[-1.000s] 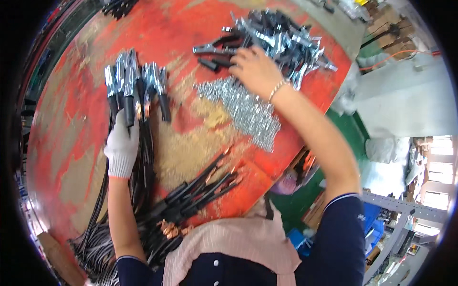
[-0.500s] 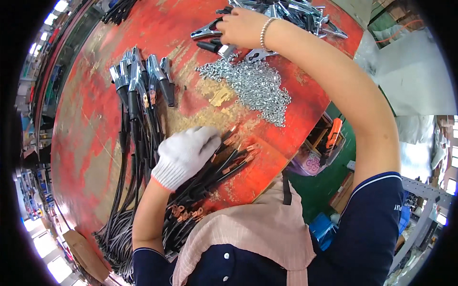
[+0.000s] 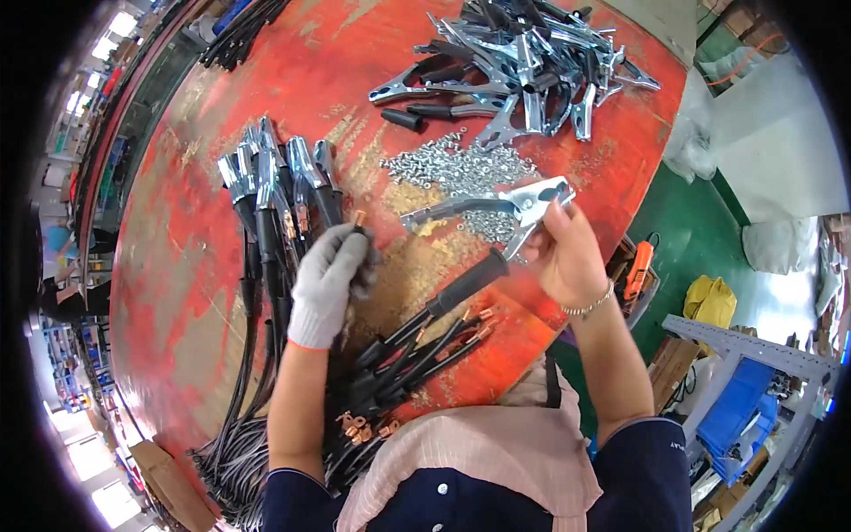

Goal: Assembling alligator clips onto electrical cables at a production workstation.

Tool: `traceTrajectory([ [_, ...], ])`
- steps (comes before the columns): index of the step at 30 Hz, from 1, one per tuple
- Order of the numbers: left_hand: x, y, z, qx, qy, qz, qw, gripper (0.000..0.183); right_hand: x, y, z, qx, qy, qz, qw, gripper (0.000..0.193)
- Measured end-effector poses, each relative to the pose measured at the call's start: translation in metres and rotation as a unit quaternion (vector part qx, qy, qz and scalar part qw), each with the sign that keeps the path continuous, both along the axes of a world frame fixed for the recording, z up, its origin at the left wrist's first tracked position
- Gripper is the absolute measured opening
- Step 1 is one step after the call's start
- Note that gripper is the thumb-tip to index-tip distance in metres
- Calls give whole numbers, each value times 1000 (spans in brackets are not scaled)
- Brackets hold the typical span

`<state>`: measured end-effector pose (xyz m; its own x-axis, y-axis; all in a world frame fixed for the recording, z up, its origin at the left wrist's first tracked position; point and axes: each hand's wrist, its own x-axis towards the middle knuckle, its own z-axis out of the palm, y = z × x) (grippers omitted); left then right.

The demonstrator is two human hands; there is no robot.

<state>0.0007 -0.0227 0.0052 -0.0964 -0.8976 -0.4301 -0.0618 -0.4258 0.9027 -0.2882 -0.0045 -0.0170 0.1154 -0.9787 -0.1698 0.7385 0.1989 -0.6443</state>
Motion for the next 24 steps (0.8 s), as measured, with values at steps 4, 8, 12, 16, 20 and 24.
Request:
traceTrajectory([
  [4,-8,12,0,56,49,-19,997,25,4,5,-37,-81,-97,-10,992,36],
  [8,-14,22,3,17,75,-70,995,20,30,-6,5,-105,90,-76,987,32],
  [12,-16,22,6,22,-3,-143,989,27,42,0,22,-170,252,-15,953,39],
  [16,-16,21,11,42,-32,-155,986,30,46,3,29,-210,303,40,929,43],
  [20,-16,21,7,42,-47,-160,985,30,48,9,33,-203,308,60,928,42],
  [24,-17,23,6,36,-61,-164,984,29,53,10,39,-206,297,41,931,36],
])
